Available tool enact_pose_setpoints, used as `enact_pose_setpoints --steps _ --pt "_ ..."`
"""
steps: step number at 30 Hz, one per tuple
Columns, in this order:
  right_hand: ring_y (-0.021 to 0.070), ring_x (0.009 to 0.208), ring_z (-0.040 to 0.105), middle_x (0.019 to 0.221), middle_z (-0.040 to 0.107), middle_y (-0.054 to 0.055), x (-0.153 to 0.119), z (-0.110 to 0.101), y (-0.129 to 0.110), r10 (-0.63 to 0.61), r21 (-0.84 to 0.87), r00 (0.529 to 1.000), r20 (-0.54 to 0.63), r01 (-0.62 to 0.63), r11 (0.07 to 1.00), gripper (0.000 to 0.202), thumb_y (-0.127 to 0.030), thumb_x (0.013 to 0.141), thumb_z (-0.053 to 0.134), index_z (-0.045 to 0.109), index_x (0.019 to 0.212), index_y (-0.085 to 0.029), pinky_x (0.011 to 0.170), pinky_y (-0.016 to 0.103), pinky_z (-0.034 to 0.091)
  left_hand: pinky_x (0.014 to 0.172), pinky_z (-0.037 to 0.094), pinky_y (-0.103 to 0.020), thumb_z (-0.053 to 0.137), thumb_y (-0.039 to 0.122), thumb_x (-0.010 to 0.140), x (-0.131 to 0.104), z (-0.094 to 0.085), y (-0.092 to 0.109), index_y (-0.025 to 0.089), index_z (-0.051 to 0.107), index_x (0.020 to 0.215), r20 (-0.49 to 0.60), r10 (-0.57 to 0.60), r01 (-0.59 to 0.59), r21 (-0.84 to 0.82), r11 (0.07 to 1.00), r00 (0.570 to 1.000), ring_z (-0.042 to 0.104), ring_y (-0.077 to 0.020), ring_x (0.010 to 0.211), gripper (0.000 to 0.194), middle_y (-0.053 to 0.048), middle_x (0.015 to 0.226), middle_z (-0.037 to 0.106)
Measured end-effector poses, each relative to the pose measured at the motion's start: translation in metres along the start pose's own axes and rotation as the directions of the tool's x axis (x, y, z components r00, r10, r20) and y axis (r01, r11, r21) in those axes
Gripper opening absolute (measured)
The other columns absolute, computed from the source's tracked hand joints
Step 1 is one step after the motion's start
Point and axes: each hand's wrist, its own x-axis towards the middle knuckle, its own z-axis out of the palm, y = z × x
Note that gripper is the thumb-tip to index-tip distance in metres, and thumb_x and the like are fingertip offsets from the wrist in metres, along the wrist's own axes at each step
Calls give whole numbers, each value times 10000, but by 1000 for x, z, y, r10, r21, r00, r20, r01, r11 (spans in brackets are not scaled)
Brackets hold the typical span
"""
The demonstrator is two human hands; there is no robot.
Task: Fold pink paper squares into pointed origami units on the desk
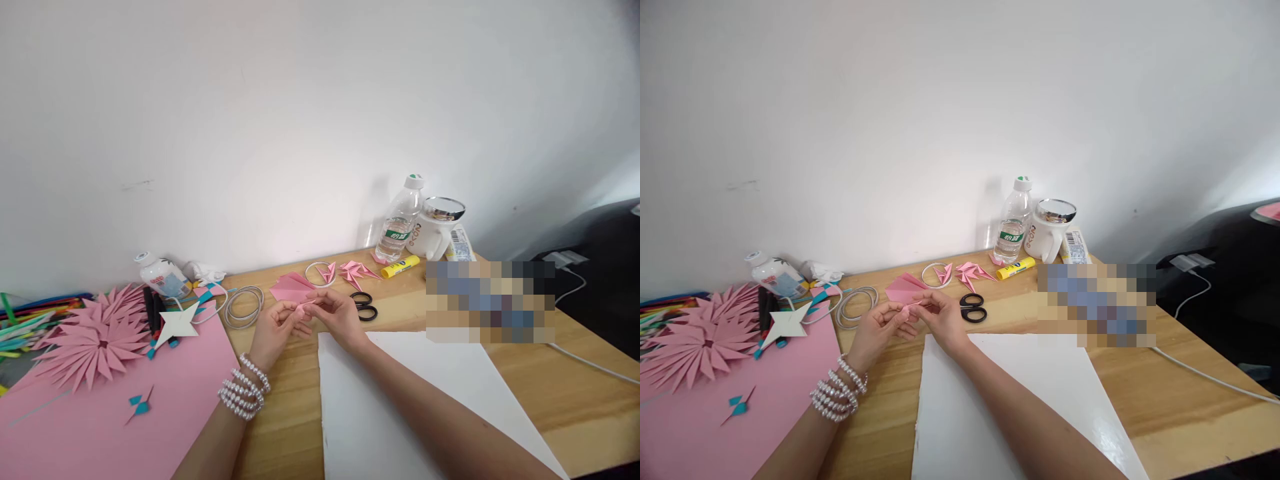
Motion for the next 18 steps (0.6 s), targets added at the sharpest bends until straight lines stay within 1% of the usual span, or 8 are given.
enact_pose_setpoints --steps 2,3,5,7,9,10,14,18 --pt "144 616 600 688 646 31 0 -1 2 12 11 1000 13 -12 1000 256 -275 593 708 606 795 -156 646 285 480 533 541 -305 616 348 680 0 -1 0 128 543 745 0 -7 7 6 1000 1000 631 -162 524 240 -42 657 667" --pt "144 626 600 685 646 28 0 -1 2 23 18 1000 22 -23 1000 250 -271 597 706 608 797 -158 650 282 476 528 538 -299 614 353 680 0 -1 1 128 542 726 -4 5 -4 18 1000 1000 629 -159 521 241 -40 642 663" --pt "135 625 594 672 642 18 1 -1 3 48 32 998 43 -49 998 225 -270 616 692 611 794 -161 646 271 467 466 518 -265 602 367 688 -1 0 0 133 524 686 -20 42 -41 52 998 999 609 -141 473 247 -25 597 645" --pt "120 608 583 656 636 8 1 -2 3 72 39 995 76 -75 996 187 -266 627 685 616 764 -159 640 260 458 340 442 -210 586 384 700 -2 1 0 143 489 650 -22 50 -48 82 995 999 543 -106 358 264 6 520 603" --pt "107 591 571 640 631 0 2 -3 3 82 56 991 106 -89 995 166 -259 618 692 624 729 -156 634 250 451 279 376 -179 581 388 704 -3 2 0 149 461 629 -1 22 -22 78 997 1000 495 -87 300 277 25 479 572" --pt "102 583 566 633 629 -3 3 -3 2 86 71 989 121 -95 993 163 -258 612 697 629 718 -155 629 246 449 278 375 -177 583 384 703 -4 2 0 149 455 627 15 4 -5 61 998 1000 496 -88 299 278 27 475 568" --pt "85 550 549 615 632 -5 5 -5 2 116 170 977 181 -148 974 171 -269 612 700 650 726 -152 599 233 442 331 438 -203 608 354 689 -5 1 3 138 470 642 64 -43 47 -58 997 997 544 -108 350 260 4 505 599" --pt "76 575 560 666 648 4 7 -6 2 158 261 959 235 -219 940 178 -267 637 687 660 773 -154 607 219 446 328 415 -167 645 324 661 -4 -2 5 130 495 646 106 -120 140 -220 965 987 533 -83 356 246 -3 528 615"
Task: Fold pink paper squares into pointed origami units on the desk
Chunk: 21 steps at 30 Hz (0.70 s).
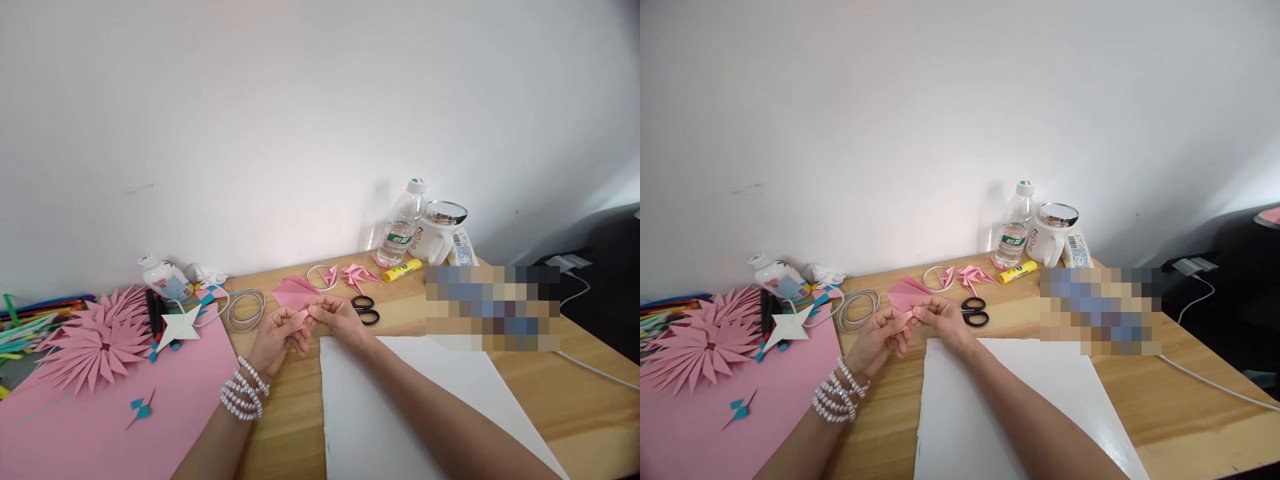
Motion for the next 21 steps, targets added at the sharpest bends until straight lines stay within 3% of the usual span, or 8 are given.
enact_pose_setpoints --steps 5,10,15,21 --pt "96 640 584 676 644 9 -1 1 -1 19 64 1000 6 -19 998 180 -285 692 641 647 826 -165 638 232 454 308 383 -146 641 302 674 2 -5 -1 129 491 624 39 -40 46 -146 988 998 507 -62 341 235 12 517 592" --pt "97 648 553 730 616 5 -2 5 -2 -22 -7 998 54 22 1000 170 -267 669 662 638 805 -168 612 230 441 307 374 -140 608 313 710 2 -6 -1 129 489 623 85 -72 84 -138 987 994 494 -56 331 235 19 500 565" --pt "81 560 499 658 589 -5 0 4 -1 -31 -82 997 -69 25 996 166 -299 670 656 626 751 -157 557 224 414 349 419 -174 585 371 717 2 -3 -2 131 507 676 51 -87 89 -20 996 995 547 -87 393 256 -14 603 605" --pt "89 550 492 671 612 10 2 4 1 -39 -129 989 -142 21 991 209 -337 642 669 630 737 -155 549 232 405 406 448 -200 652 333 662 4 -5 -4 108 563 794 6 -54 53 34 998 999 566 -98 447 276 -42 681 628"
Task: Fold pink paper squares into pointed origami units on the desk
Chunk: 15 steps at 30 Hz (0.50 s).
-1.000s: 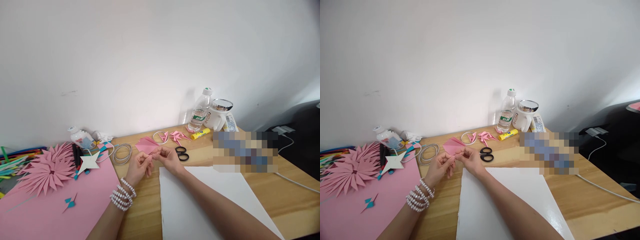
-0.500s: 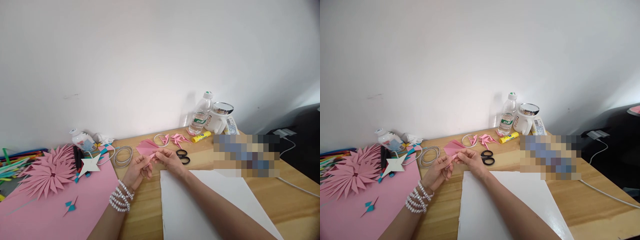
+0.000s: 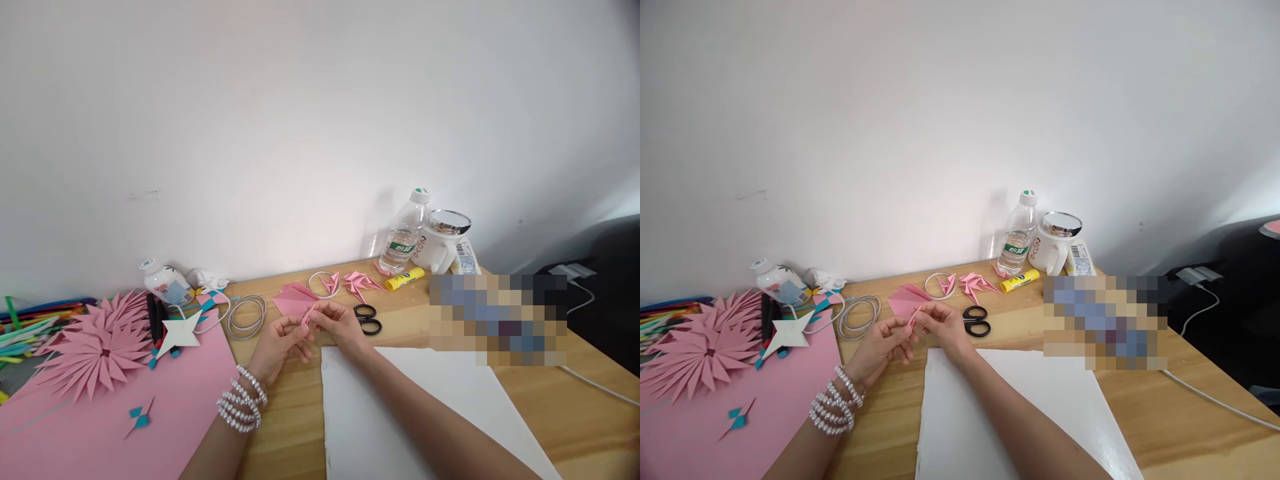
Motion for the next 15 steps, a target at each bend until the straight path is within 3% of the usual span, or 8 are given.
enact_pose_setpoints --steps 7,15 --pt "88 538 492 620 585 1 1 1 1 11 -3 1000 -4 -11 1000 261 -367 656 650 629 792 -144 551 235 406 451 469 -224 578 374 721 0 -2 1 93 583 757 40 2 -2 9 1000 999 599 -124 498 284 -106 800 654" --pt "97 572 490 672 563 3 -1 3 -1 -2 -6 999 40 2 1000 253 -347 607 692 606 749 -156 537 225 405 419 452 -215 558 419 721 -1 -1 1 101 563 673 4 -20 21 -52 998 1000 579 -120 448 322 -76 633 642"
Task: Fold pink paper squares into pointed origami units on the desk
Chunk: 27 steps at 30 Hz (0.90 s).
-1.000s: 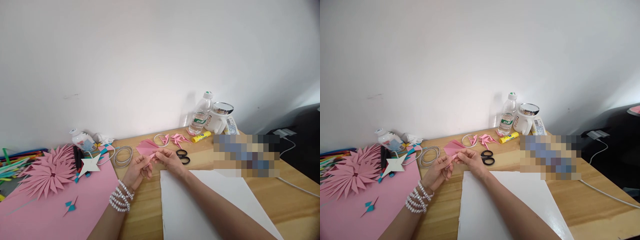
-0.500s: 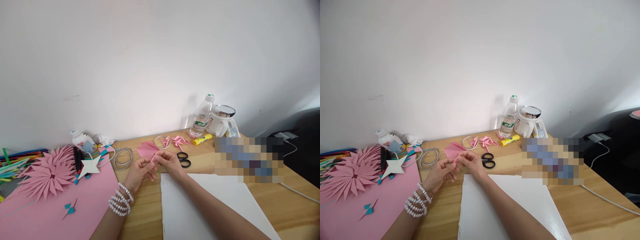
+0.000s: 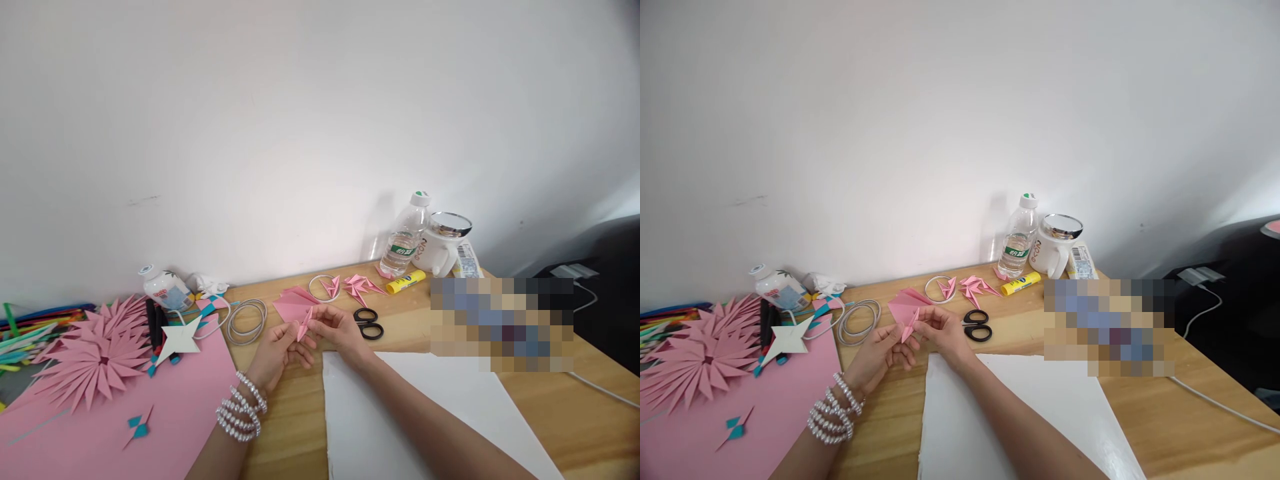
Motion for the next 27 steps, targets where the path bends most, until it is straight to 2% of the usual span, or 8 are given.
enact_pose_setpoints --steps 3,8,14,18,23,25,27 --pt "80 520 453 597 518 -18 0 0 1 -8 -46 1000 8 9 999 228 -356 632 670 580 675 -152 506 213 383 394 445 -214 525 445 734 1 1 -1 104 547 660 -48 1 2 59 998 999 573 -124 427 349 -61 573 625" --pt "91 529 483 613 539 -10 0 0 3 -8 -79 1000 -11 7 997 228 -364 669 636 542 679 -157 540 233 411 393 462 -235 541 453 713 3 3 -4 120 516 673 -116 59 -39 175 984 991 572 -129 414 336 -42 571 622" --pt "90 499 482 576 547 -14 0 1 5 19 -90 998 -55 -24 996 249 -357 632 667 521 664 -158 515 226 407 401 475 -241 599 404 683 3 2 -6 113 537 713 -92 99 -73 254 964 991 576 -132 417 299 -37 559 621" --pt "90 508 473 582 529 -15 0 1 3 3 -104 999 -43 -7 995 255 -402 684 602 533 632 -162 516 225 419 357 443 -218 603 398 679 2 1 -5 123 524 676 -100 102 -69 289 955 990 554 -126 375 287 -14 488 592" --pt "92 499 446 542 516 -15 -1 0 -1 -10 -164 997 -78 -3 986 268 -360 717 564 494 546 -165 516 224 399 325 392 -198 594 405 685 2 2 -7 136 531 694 -38 65 -50 307 950 997 499 -101 325 276 13 466 562" --pt "89 483 416 531 491 -21 -2 1 -2 -67 -238 992 -105 40 970 267 -363 718 559 485 547 -171 485 218 373 326 358 -189 583 407 691 4 1 -10 141 553 695 -81 129 -92 360 928 988 474 -91 336 268 13 483 557" --pt "82 468 378 528 453 -31 -3 4 -2 -139 -332 982 -124 91 939 269 -376 724 551 478 561 -175 454 210 338 379 370 -201 619 382 660 6 -2 -12 154 582 660 -185 306 -187 477 859 934 468 -94 395 231 5 531 567"
